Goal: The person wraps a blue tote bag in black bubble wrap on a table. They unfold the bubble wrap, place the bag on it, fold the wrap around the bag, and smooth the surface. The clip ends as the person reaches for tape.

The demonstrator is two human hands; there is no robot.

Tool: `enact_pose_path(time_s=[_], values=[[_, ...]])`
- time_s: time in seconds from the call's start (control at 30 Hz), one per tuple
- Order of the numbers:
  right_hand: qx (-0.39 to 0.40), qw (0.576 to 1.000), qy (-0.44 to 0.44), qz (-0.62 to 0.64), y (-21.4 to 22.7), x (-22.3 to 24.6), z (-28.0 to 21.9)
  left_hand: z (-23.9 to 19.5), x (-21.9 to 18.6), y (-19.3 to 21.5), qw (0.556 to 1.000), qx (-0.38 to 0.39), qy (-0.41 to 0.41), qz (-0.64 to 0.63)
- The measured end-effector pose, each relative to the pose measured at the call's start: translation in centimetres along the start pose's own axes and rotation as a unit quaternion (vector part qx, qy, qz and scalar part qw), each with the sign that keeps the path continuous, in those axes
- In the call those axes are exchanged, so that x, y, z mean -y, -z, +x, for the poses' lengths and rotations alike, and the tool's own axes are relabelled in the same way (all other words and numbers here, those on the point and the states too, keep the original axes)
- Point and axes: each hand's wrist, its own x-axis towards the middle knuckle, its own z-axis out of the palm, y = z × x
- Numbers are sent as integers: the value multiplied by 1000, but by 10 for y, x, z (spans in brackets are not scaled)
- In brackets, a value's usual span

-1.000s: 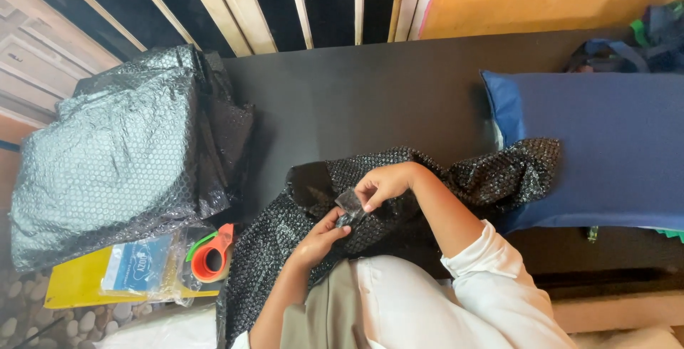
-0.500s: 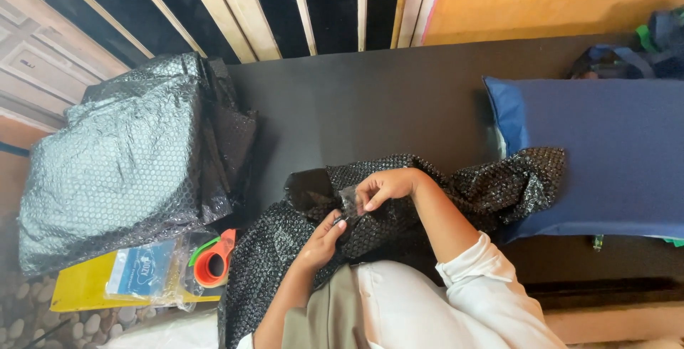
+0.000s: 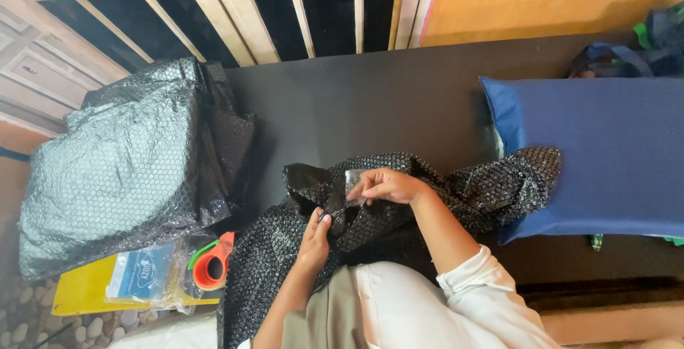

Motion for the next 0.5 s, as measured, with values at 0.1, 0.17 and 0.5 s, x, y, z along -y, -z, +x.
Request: enact_pose_path(time_s=[0.1, 0.17, 0.5], values=[[-30, 999, 9, 35, -4, -6, -4, 4, 14, -2, 1000, -7, -11, 1], [-42, 997, 4, 58, -6, -14, -5, 7, 17, -1, 1000, 1, -11, 22], [-140, 983, 17, -114, -38, -16, -20, 17, 24, -15, 926, -72, -64, 366]])
